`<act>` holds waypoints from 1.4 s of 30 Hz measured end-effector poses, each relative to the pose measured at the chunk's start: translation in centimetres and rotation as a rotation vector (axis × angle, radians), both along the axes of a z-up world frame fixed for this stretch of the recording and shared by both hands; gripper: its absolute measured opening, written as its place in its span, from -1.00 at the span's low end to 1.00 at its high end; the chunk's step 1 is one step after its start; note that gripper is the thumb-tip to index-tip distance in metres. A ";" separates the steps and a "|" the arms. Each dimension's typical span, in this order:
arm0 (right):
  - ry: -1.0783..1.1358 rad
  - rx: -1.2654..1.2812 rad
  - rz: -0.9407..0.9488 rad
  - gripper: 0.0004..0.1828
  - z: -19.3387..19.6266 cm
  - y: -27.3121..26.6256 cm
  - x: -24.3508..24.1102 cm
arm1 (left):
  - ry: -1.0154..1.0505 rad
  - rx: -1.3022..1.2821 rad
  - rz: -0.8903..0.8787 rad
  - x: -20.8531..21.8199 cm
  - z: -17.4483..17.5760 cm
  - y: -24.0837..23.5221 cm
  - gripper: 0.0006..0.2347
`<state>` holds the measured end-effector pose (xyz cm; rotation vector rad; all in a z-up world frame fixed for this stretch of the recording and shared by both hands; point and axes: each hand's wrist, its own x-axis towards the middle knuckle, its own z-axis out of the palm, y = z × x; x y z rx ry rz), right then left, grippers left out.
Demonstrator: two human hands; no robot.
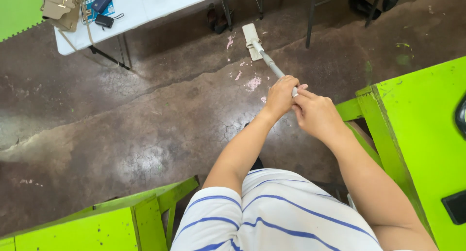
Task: The person uses a mop to clean a concrete floor in a room with green furniture. They move the mop back and forth to clean pink debris scattered on the ground, maneuvering around a white table and chairs.
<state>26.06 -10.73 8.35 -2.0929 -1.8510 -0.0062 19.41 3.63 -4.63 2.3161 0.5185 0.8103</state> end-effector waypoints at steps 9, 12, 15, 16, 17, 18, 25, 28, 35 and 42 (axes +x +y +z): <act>0.093 0.083 0.014 -0.93 -6.5 13.5 5.9 | 0.123 -0.018 -0.006 5.6 -4.7 14.4 -0.79; 0.130 0.077 0.014 -0.95 -4.9 18.1 7.5 | 0.128 0.020 -0.005 7.6 -3.7 18.9 -0.79; 0.167 0.048 -0.006 -0.95 -2.1 20.1 8.9 | 0.172 0.010 -0.035 9.5 -3.1 21.1 -0.78; 0.168 0.044 -0.010 -0.95 -1.4 19.7 8.7 | 0.173 0.006 -0.039 9.4 -2.7 20.7 -0.78; 0.166 0.009 -0.023 -0.95 -0.6 19.6 9.0 | 0.202 0.042 -0.017 9.7 -2.2 20.6 -0.81; 0.165 -0.026 -0.037 -0.96 0.1 19.5 9.2 | 0.231 0.077 0.006 10.0 -1.6 20.4 -0.83; 0.136 -0.046 -0.072 -0.91 1.5 25.5 10.2 | 0.214 -0.018 -0.030 10.1 -0.3 25.8 -0.65; 0.038 -0.034 -0.064 -0.87 -2.0 29.9 12.1 | 0.178 -0.200 0.001 10.3 0.4 28.7 -0.64; -0.043 -0.274 -0.125 -0.50 -12.3 39.1 16.1 | 0.222 -0.383 0.171 5.3 0.7 28.9 -0.44; -0.077 -0.442 -0.135 -0.50 -12.5 35.2 17.4 | 0.326 -0.458 0.254 3.3 0.0 25.3 -0.48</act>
